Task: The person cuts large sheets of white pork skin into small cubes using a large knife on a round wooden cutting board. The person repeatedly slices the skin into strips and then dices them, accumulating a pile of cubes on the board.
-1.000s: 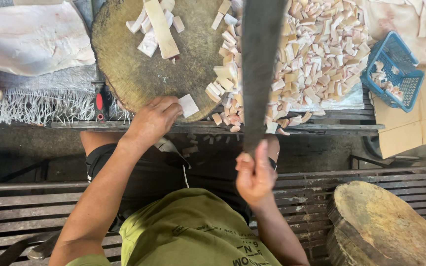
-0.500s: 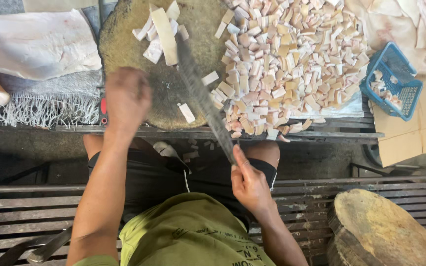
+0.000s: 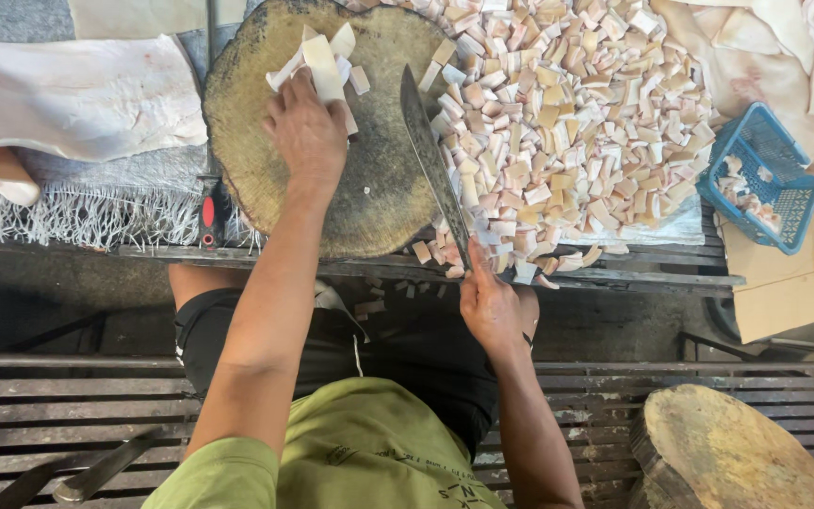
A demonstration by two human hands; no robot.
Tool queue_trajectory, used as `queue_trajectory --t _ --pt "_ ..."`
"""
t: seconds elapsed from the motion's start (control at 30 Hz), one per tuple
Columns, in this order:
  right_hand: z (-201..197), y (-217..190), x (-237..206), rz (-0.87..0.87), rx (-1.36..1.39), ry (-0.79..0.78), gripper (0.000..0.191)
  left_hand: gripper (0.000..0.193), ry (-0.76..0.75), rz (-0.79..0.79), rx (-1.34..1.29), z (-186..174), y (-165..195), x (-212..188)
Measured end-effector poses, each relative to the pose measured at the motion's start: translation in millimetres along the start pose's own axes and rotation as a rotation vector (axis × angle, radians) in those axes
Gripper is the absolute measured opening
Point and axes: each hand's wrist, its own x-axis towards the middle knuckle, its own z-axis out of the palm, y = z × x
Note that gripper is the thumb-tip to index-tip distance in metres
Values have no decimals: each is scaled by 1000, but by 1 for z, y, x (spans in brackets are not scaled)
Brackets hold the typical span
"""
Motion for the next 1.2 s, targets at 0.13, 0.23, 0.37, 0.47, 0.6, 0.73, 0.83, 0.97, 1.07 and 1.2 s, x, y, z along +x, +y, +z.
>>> queue_trajectory --t 0.13,0.23,0.37,0.47,0.6,0.73,0.83,0.97,1.07,1.2 --pt "16 11 -1 -174 249 149 64 71 -82 -107 -111 3 1 2" --pt "21 15 -1 -129 239 118 64 44 -334 -266 -178 -5 -2 2" --pt "22 15 0 -154 273 125 66 64 -160 12 -37 -10 -2 -1" --pt "23 13 1 -144 313 118 66 76 -121 72 90 -7 2 0" --pt "25 12 1 -273 316 204 67 44 -214 32 -71 -13 5 -4" --pt "23 13 2 -59 298 55 66 29 -309 63 -365 -38 7 -36" --pt "19 12 4 52 337 9 62 32 -362 389 -244 -59 10 -75" --pt "15 2 1 -243 336 232 61 45 -447 672 -92 -80 5 -108" --pt "8 -9 -7 -184 507 168 61 50 -503 619 -73 -88 -4 -114" --pt "-13 -18 -25 63 508 90 60 54 -471 607 -74 -94 -12 -116"
